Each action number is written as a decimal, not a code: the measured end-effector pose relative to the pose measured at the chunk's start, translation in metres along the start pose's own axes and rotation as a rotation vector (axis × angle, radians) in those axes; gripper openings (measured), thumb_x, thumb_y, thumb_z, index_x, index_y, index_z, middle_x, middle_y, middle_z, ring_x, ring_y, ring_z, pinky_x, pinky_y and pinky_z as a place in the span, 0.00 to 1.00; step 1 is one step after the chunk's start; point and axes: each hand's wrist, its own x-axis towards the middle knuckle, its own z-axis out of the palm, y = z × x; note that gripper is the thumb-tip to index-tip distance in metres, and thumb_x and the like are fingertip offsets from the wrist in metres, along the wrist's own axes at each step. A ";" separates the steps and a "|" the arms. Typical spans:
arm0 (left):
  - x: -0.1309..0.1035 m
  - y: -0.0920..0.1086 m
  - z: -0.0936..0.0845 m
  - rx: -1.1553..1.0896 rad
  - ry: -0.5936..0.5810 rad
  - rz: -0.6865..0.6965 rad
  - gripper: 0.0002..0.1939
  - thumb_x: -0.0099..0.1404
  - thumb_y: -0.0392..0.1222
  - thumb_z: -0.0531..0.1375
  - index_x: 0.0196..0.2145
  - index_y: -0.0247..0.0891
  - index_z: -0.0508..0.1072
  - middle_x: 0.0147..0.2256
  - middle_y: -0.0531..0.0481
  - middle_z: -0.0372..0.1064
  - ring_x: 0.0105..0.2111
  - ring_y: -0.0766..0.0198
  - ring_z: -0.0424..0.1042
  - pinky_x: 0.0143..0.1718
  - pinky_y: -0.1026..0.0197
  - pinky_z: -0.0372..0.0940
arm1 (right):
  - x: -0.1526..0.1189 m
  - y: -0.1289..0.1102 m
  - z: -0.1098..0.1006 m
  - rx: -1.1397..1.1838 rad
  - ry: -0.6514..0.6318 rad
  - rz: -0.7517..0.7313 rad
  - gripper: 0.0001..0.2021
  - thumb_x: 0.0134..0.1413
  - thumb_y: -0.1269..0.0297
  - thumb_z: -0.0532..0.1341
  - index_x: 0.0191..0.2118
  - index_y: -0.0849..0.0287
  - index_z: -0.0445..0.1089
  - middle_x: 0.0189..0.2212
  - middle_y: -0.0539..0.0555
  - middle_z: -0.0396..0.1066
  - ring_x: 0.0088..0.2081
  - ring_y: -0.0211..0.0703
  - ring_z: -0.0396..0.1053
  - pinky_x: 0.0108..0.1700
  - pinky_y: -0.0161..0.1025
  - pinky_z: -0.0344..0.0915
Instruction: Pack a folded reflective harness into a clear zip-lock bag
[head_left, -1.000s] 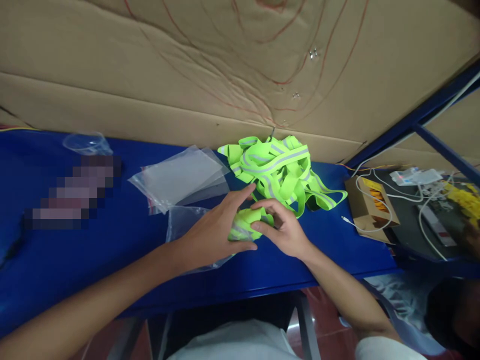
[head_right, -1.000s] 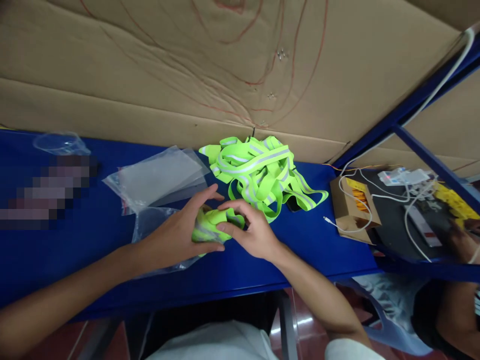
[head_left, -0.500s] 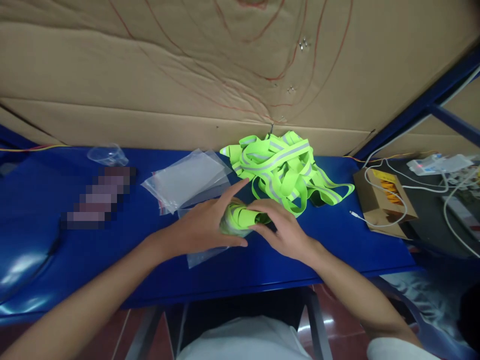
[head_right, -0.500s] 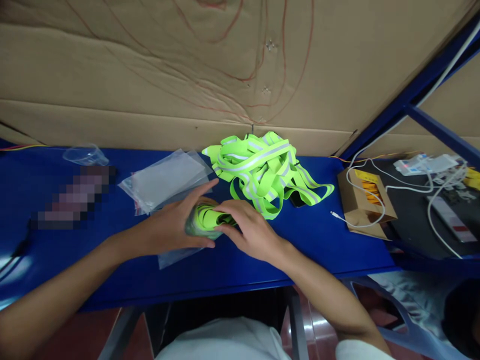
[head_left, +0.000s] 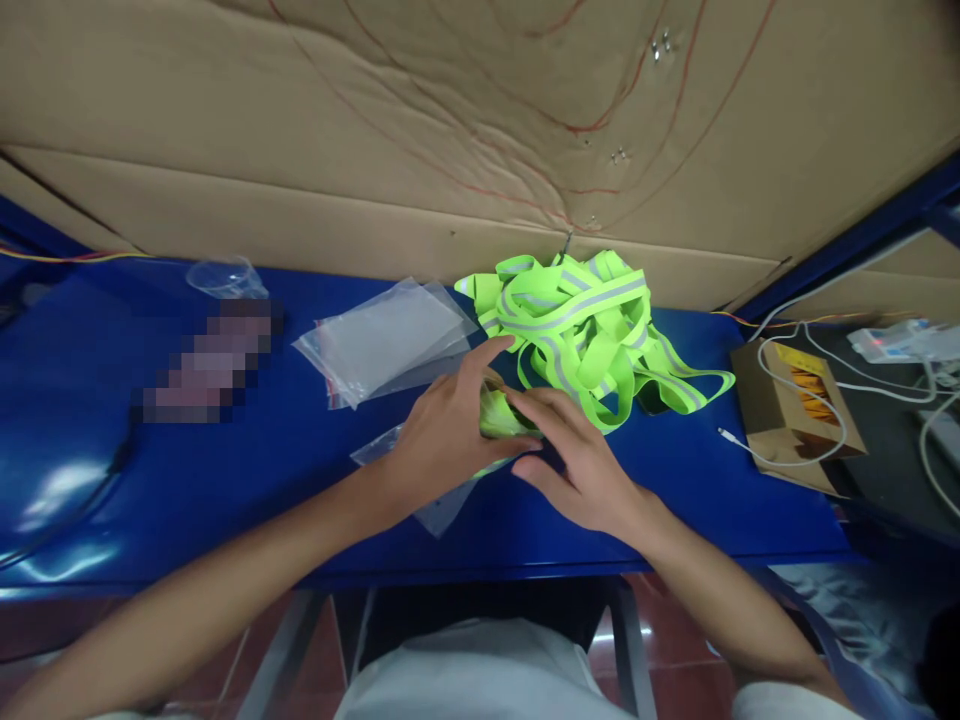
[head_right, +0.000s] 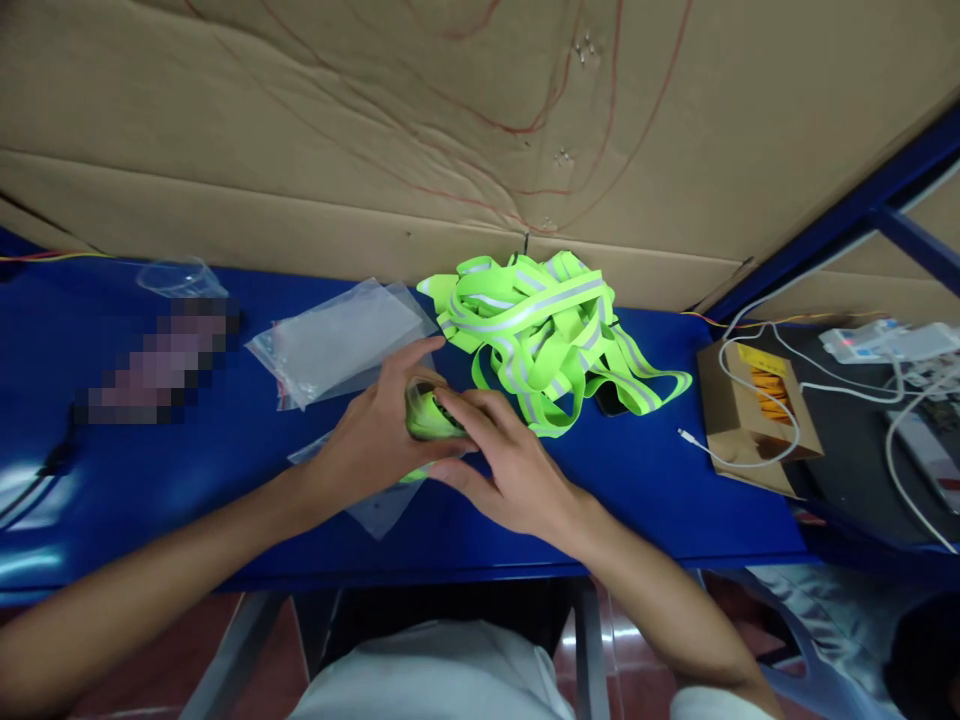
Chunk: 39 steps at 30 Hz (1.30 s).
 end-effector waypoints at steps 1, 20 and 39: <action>0.000 0.001 0.000 -0.017 -0.005 -0.017 0.54 0.59 0.59 0.75 0.72 0.47 0.51 0.48 0.47 0.76 0.49 0.45 0.78 0.52 0.46 0.70 | 0.000 0.000 0.000 0.022 -0.036 -0.009 0.32 0.69 0.55 0.66 0.73 0.51 0.59 0.63 0.64 0.68 0.65 0.56 0.69 0.64 0.54 0.70; 0.004 -0.058 -0.026 -0.821 -0.490 -0.162 0.27 0.68 0.54 0.68 0.59 0.40 0.71 0.46 0.45 0.76 0.44 0.60 0.77 0.43 0.61 0.68 | 0.007 0.019 0.001 0.310 -0.251 0.096 0.17 0.71 0.57 0.64 0.60 0.53 0.76 0.65 0.62 0.68 0.67 0.52 0.66 0.66 0.49 0.68; -0.016 -0.054 -0.014 -0.982 -0.307 -0.560 0.26 0.61 0.62 0.72 0.40 0.34 0.82 0.34 0.46 0.80 0.31 0.60 0.76 0.32 0.64 0.69 | 0.013 0.018 0.001 0.476 -0.156 0.606 0.18 0.61 0.46 0.69 0.42 0.57 0.76 0.29 0.49 0.73 0.26 0.34 0.68 0.26 0.33 0.66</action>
